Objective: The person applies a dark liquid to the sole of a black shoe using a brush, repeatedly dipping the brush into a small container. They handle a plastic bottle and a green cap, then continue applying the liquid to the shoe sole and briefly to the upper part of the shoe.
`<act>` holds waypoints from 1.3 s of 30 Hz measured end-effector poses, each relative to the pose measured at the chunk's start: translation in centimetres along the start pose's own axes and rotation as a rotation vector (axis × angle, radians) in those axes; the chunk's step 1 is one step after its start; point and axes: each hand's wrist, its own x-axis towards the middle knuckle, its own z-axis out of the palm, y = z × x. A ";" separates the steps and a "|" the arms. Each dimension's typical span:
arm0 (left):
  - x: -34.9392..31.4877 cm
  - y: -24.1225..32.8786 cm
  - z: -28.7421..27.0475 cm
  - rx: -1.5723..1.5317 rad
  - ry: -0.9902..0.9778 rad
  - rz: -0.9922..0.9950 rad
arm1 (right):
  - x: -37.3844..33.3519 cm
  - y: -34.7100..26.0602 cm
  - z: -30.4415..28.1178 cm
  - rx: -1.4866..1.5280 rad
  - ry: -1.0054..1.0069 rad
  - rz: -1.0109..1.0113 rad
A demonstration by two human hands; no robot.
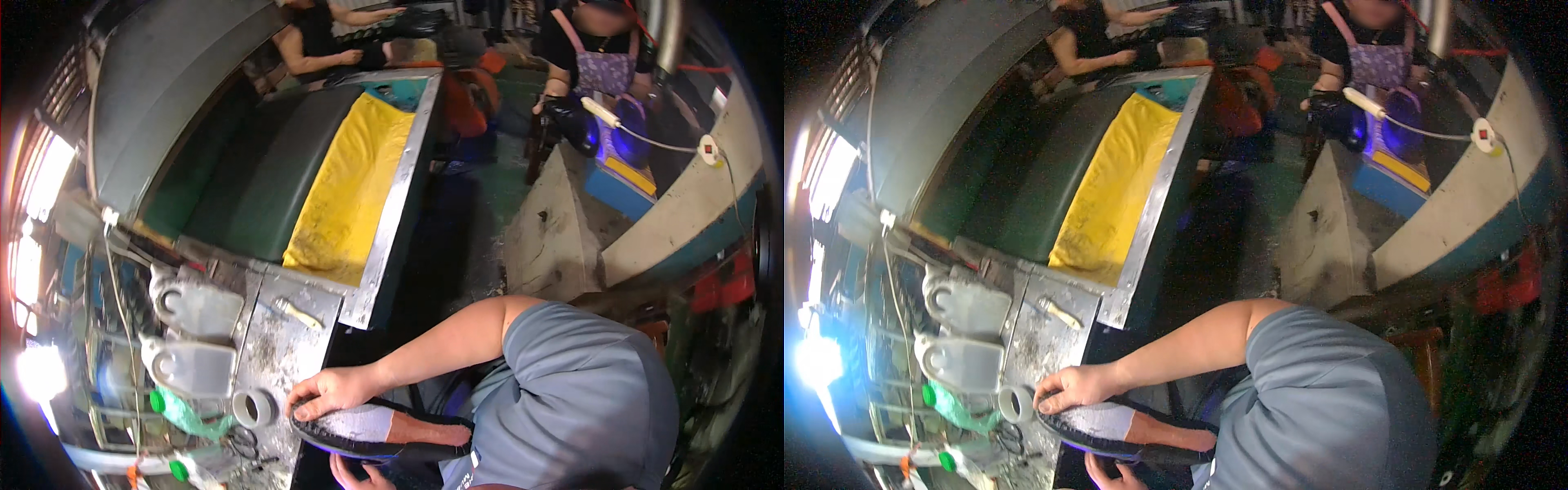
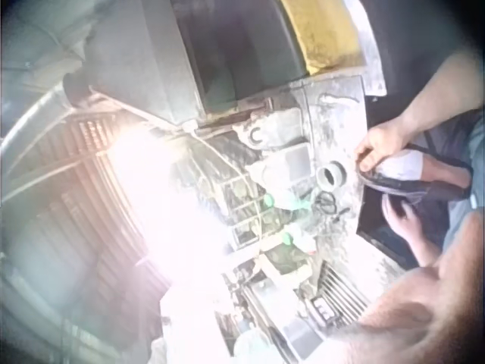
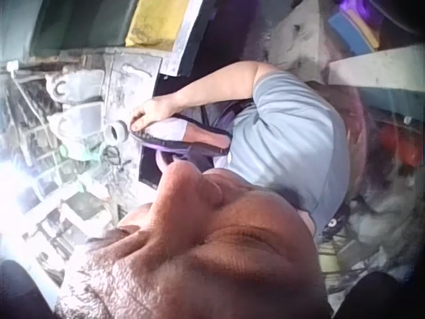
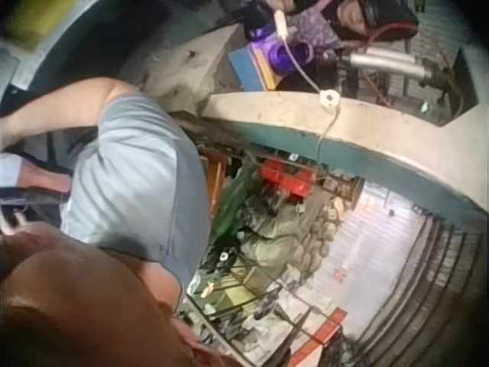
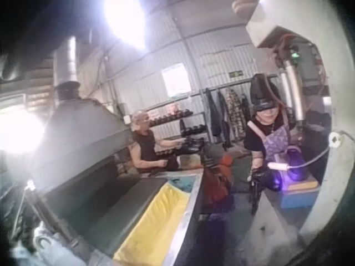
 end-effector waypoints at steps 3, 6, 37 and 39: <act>-0.7 -0.6 -2.7 -0.388 -0.111 -0.067 | 0.7 0.4 1.6 -0.050 -0.019 0.027; -0.4 0.3 -3.7 -0.931 -0.106 -0.245 | 0.9 -0.2 3.6 -0.060 -0.073 0.085; -7.7 -7.5 0.9 -1.292 0.015 -0.847 | 11.8 1.3 -20.1 -2.076 -0.646 -0.635; -7.5 -6.2 1.2 -1.242 0.071 -0.852 | 11.2 1.1 -21.4 -2.080 -0.630 -0.667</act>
